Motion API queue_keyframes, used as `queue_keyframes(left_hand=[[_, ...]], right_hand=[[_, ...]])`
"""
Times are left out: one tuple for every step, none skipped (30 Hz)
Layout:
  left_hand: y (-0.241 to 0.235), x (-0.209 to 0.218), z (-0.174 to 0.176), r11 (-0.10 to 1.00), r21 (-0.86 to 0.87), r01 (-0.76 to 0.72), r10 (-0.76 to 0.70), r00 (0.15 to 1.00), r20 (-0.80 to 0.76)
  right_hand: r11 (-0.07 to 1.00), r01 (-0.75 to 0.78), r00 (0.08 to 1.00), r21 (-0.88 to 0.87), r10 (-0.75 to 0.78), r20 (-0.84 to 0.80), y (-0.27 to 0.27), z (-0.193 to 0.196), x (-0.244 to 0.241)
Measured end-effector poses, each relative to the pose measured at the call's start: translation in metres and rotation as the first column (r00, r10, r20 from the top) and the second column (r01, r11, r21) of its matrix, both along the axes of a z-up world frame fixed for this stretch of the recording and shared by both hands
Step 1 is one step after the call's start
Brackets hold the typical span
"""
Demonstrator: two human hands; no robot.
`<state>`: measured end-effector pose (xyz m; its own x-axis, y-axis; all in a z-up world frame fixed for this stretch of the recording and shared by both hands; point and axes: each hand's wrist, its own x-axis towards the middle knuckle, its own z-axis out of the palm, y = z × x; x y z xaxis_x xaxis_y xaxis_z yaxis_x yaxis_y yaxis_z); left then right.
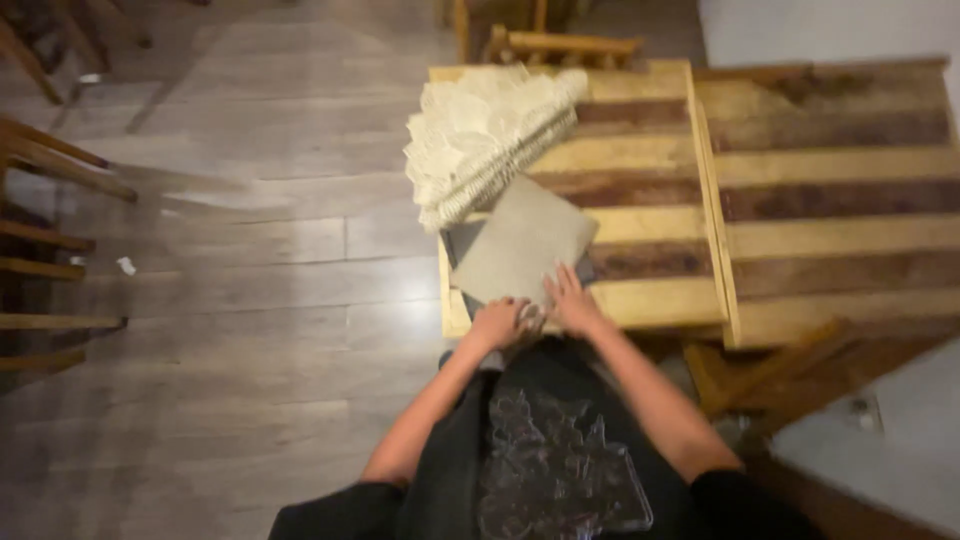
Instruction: Folding lace doilies and organizing them with menu folders on a restaurant table.
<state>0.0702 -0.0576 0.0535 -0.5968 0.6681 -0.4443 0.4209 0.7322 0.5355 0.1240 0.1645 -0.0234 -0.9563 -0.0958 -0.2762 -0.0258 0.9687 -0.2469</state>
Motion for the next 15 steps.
queue_keyframes(left_hand=[[-0.002, 0.003, -0.015, 1.0, 0.005, -0.023, 0.023, 0.999, -0.023], [-0.003, 0.005, -0.03, 0.998, -0.035, -0.059, 0.058, 0.998, -0.027], [-0.005, 0.015, -0.047, 0.993, -0.078, -0.092, 0.091, 0.996, -0.019], [-0.007, 0.019, -0.051, 0.991, -0.075, -0.113, 0.111, 0.993, -0.029], [-0.007, 0.03, -0.057, 0.987, -0.081, -0.139, 0.133, 0.988, -0.074], [-0.005, 0.041, -0.063, 0.982, -0.086, -0.165, 0.155, 0.981, -0.118], [-0.002, 0.038, -0.065, 0.982, -0.075, -0.172, 0.161, 0.979, -0.128], [0.002, 0.035, -0.066, 0.978, -0.073, -0.196, 0.188, 0.976, -0.11], [0.003, 0.029, -0.064, 0.972, -0.073, -0.225, 0.218, 0.971, -0.097], [0.005, 0.018, -0.055, 0.97, -0.062, -0.236, 0.228, 0.967, -0.112], [0.004, 0.014, -0.047, 0.961, -0.143, -0.235, 0.234, 0.972, -0.022], [0.004, 0.012, -0.042, 0.948, -0.222, -0.226, 0.246, 0.967, 0.068], [0.006, 0.016, -0.049, 0.953, -0.218, -0.21, 0.233, 0.969, 0.087], [0.008, 0.02, -0.058, 0.953, -0.235, -0.19, 0.215, 0.973, 0.087], [0.005, 0.008, -0.065, 0.95, -0.254, -0.18, 0.202, 0.977, 0.065]], right_hand=[[1.0, -0.023, 0.999, 0.005, 0.023, -0.023, -0.006, 0.008, -0.004], [0.999, -0.007, 1.0, 0.05, 0.005, 0.028, -0.012, 0.016, -0.008], [0.996, 0.01, 0.996, 0.094, -0.018, 0.09, -0.019, 0.023, -0.002], [0.995, -0.01, 0.997, 0.097, 0.002, 0.08, -0.023, 0.019, -0.007], [0.996, 0.008, 0.997, 0.093, -0.014, 0.072, -0.025, 0.014, -0.002], [0.996, 0.025, 0.997, 0.088, -0.031, 0.065, -0.026, 0.009, 0.003], [0.995, 0.02, 0.998, 0.097, -0.026, 0.053, -0.024, 0.007, -0.001], [0.992, -0.006, 0.999, 0.128, 0.002, 0.032, -0.022, 0.007, -0.005], [0.987, -0.035, 0.999, 0.157, 0.035, 0.006, -0.023, 0.008, -0.013], [0.985, -0.042, 0.999, 0.164, 0.045, -0.011, -0.022, 0.02, -0.025], [0.987, -0.062, 0.992, 0.151, 0.045, 0.115, -0.023, 0.031, -0.03], [0.988, -0.078, 0.97, 0.136, 0.044, 0.238, -0.024, 0.04, -0.034], [0.987, -0.068, 0.966, 0.143, 0.03, 0.255, -0.017, 0.035, -0.029], [0.992, -0.083, 0.987, 0.094, 0.07, 0.141, -0.009, 0.029, -0.024], [0.994, -0.104, 0.995, 0.044, 0.104, 0.0, -0.007, 0.022, -0.037]])
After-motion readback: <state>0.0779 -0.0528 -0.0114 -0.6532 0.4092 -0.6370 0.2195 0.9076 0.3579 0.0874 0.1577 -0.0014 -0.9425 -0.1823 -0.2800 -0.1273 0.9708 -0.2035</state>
